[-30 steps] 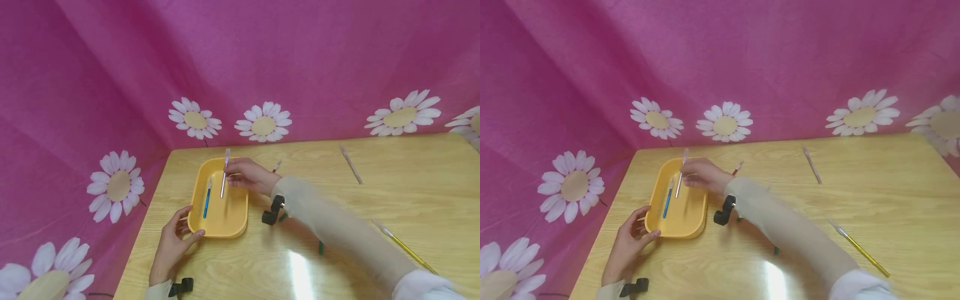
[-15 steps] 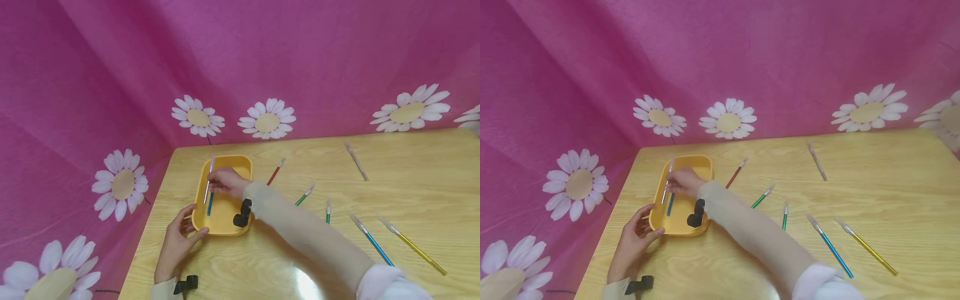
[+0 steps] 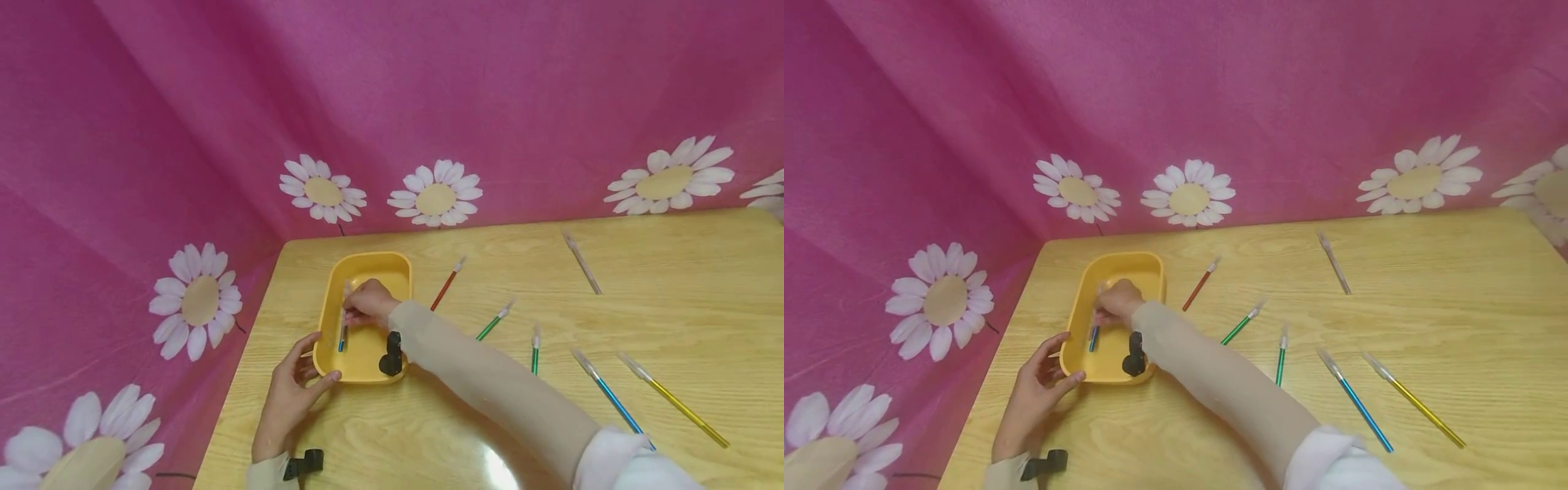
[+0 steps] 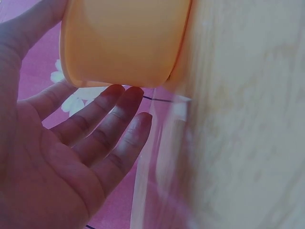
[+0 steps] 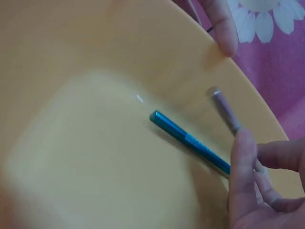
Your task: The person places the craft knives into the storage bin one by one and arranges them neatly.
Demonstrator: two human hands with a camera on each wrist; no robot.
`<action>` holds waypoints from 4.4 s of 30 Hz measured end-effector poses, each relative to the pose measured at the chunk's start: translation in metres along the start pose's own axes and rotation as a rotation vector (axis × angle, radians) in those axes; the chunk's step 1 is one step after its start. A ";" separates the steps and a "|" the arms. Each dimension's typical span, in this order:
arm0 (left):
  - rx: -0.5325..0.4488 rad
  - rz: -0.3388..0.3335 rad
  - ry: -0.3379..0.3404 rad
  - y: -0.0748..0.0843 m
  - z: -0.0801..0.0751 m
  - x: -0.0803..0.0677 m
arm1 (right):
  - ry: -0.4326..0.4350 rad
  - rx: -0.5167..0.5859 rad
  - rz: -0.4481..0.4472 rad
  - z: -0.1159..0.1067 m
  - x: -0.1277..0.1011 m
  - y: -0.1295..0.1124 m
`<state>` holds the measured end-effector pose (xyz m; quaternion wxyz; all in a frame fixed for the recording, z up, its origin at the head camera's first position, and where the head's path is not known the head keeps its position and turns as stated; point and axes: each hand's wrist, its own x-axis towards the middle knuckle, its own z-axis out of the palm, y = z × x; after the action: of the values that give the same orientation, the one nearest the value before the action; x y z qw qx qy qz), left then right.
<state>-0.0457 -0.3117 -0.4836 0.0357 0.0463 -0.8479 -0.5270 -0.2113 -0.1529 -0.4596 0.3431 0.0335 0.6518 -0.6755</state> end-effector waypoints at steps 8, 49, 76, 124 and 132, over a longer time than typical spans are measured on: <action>0.011 -0.009 0.008 0.002 -0.001 -0.002 | 0.085 -0.129 -0.001 0.000 0.001 0.004; 0.020 -0.007 0.001 0.004 -0.002 -0.003 | -0.073 -0.007 -0.176 -0.146 -0.070 -0.071; -0.004 -0.002 0.011 0.003 0.001 -0.002 | 0.467 -1.151 -0.148 -0.391 -0.097 -0.025; -0.022 0.024 -0.001 -0.002 -0.001 -0.002 | 0.170 -0.594 -0.255 -0.266 -0.082 -0.046; -0.015 0.034 0.012 0.000 0.001 -0.001 | 0.080 -0.350 -0.252 -0.206 -0.063 -0.059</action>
<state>-0.0451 -0.3110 -0.4838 0.0502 0.0348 -0.8443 -0.5325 -0.2764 0.0547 -0.4082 0.2304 -0.0816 0.7712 -0.5878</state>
